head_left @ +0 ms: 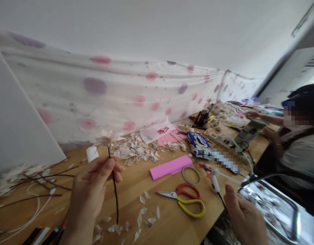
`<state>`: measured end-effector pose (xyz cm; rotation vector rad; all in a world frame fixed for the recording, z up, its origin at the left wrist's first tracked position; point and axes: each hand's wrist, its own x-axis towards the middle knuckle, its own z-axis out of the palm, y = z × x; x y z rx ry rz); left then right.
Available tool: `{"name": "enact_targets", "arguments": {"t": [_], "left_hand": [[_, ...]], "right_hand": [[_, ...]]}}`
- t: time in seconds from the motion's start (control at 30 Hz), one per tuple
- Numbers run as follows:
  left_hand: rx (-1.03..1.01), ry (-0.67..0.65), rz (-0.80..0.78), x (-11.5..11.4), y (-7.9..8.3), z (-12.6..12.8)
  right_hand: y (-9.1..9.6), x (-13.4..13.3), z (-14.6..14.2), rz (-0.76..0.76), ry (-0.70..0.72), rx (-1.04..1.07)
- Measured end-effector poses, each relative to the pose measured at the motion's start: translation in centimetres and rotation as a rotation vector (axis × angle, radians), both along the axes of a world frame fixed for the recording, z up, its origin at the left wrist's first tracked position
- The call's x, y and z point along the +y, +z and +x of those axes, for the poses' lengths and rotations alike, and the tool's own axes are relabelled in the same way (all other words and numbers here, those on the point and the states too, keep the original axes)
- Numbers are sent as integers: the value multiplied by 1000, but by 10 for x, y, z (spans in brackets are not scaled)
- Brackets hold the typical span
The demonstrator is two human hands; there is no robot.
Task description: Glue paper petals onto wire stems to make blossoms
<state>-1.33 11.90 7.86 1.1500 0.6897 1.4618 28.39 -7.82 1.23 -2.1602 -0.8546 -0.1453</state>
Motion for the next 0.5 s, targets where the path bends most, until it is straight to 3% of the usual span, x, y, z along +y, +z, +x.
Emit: {"name": "enact_targets", "arguments": {"t": [0.07,0.17,0.23,0.37,0.5], "left_hand": [[11,-49,-48,-3,-2,2],[52,-136,-116,-7,-4,6],[81,-175,-151,-10,-3,8],[137,-211,-184,-16,2,8],[108,-240,-253,-19,7,8]], "right_hand": [[-25,-6,35,-157,-112,0],[-49,8,78,-170,-182,16],[-58,25,94,-186,-134,51],[-65,52,97,-179,20,150],[-53,63,84,0,95,148]]}}
